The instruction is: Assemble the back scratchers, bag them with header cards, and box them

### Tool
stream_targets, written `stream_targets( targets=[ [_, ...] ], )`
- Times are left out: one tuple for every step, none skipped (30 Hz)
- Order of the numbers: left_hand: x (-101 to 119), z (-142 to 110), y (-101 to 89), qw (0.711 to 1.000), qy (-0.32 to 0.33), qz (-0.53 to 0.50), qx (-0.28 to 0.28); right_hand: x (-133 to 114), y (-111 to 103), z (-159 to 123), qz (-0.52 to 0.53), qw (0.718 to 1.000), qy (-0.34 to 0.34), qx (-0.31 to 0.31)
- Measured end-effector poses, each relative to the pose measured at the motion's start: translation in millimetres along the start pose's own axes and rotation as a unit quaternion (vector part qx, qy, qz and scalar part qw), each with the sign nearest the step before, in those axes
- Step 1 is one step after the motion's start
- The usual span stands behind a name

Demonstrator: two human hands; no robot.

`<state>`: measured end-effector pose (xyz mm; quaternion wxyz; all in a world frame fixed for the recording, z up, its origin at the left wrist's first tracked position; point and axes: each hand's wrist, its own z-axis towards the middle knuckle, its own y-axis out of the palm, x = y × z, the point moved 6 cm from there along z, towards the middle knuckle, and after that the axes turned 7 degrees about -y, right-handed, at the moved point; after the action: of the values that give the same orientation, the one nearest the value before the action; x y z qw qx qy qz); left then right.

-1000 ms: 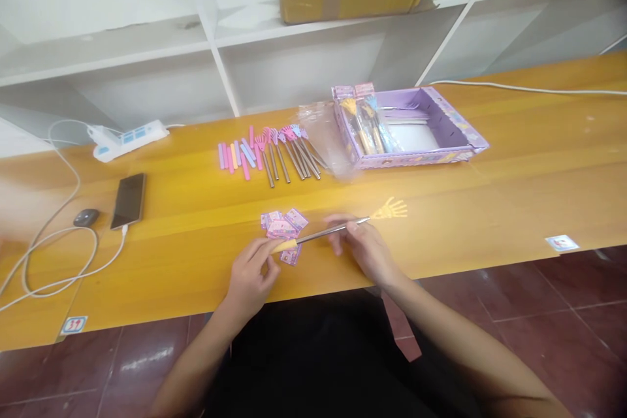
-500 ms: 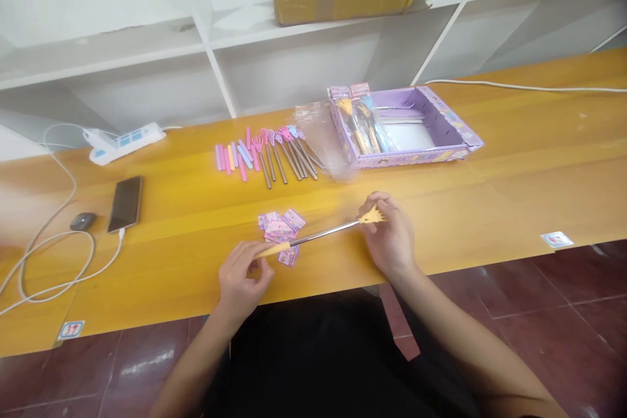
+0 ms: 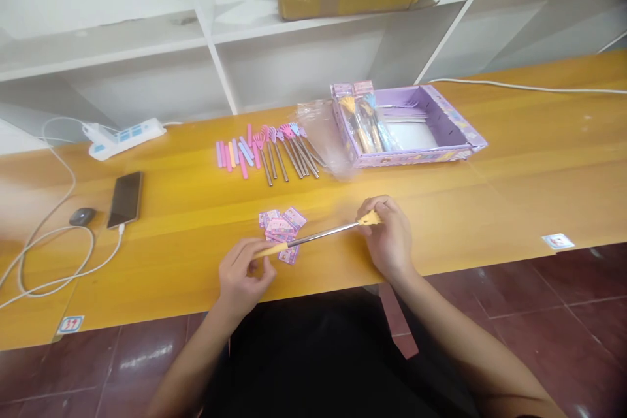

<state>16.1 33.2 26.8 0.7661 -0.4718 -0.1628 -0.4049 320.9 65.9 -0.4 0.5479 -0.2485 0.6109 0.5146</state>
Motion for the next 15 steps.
stream_targets(
  targets=[
    [-0.9,0.0,0.0,1.000,-0.003,-0.002,-0.002,-0.7,0.2,-0.6,-0.005,1.000,-0.003,-0.001],
    [-1.8,-0.1,0.1,1.000,-0.006,-0.003,-0.006,-1.3,0.3,-1.0,-0.010,1.000,-0.007,-0.003],
    [-2.5,-0.3,0.3,1.000,-0.007,-0.004,-0.010,-2.0,0.3,-1.3,-0.014,1.000,-0.011,-0.004],
    [-2.9,-0.5,0.5,1.000,-0.006,-0.005,-0.014,-2.4,0.2,-1.4,-0.018,1.000,-0.015,-0.006],
    [-3.2,-0.8,0.5,1.000,-0.005,-0.005,-0.016,-2.7,0.1,-1.5,-0.021,1.000,-0.019,-0.007],
    [-3.3,-1.1,0.5,1.000,-0.002,-0.006,-0.018,-2.9,-0.1,-1.5,-0.023,0.999,-0.024,-0.009],
    [-3.2,-1.3,0.3,1.000,0.000,-0.007,-0.018,-2.9,-0.1,-1.5,-0.024,0.999,-0.028,-0.012],
    [-3.0,-1.5,0.2,1.000,0.002,-0.008,-0.018,-2.9,0.0,-1.6,-0.027,0.999,-0.032,-0.015],
    [-2.9,-1.6,0.1,1.000,0.002,-0.008,-0.017,-2.8,0.1,-1.9,-0.030,0.999,-0.036,-0.020],
    [-2.7,-1.5,0.1,1.000,0.002,-0.007,-0.017,-2.8,0.3,-2.3,-0.034,0.998,-0.040,-0.024],
    [-2.4,-1.3,0.1,1.000,0.001,-0.006,-0.017,-2.8,0.5,-2.7,-0.038,0.998,-0.044,-0.028],
    [-2.2,-1.0,0.2,1.000,0.000,-0.005,-0.017,-2.7,0.6,-3.3,-0.042,0.997,-0.048,-0.032],
    [-1.9,-0.7,0.4,1.000,-0.001,-0.004,-0.017,-2.6,0.8,-3.8,-0.045,0.997,-0.051,-0.034],
    [-1.8,-0.4,0.6,1.000,-0.002,-0.003,-0.019,-2.4,0.9,-4.4,-0.047,0.997,-0.052,-0.036],
    [-1.6,-0.2,0.7,1.000,-0.002,-0.003,-0.019,-2.2,1.0,-4.9,-0.047,0.997,-0.054,-0.037]
  ],
)
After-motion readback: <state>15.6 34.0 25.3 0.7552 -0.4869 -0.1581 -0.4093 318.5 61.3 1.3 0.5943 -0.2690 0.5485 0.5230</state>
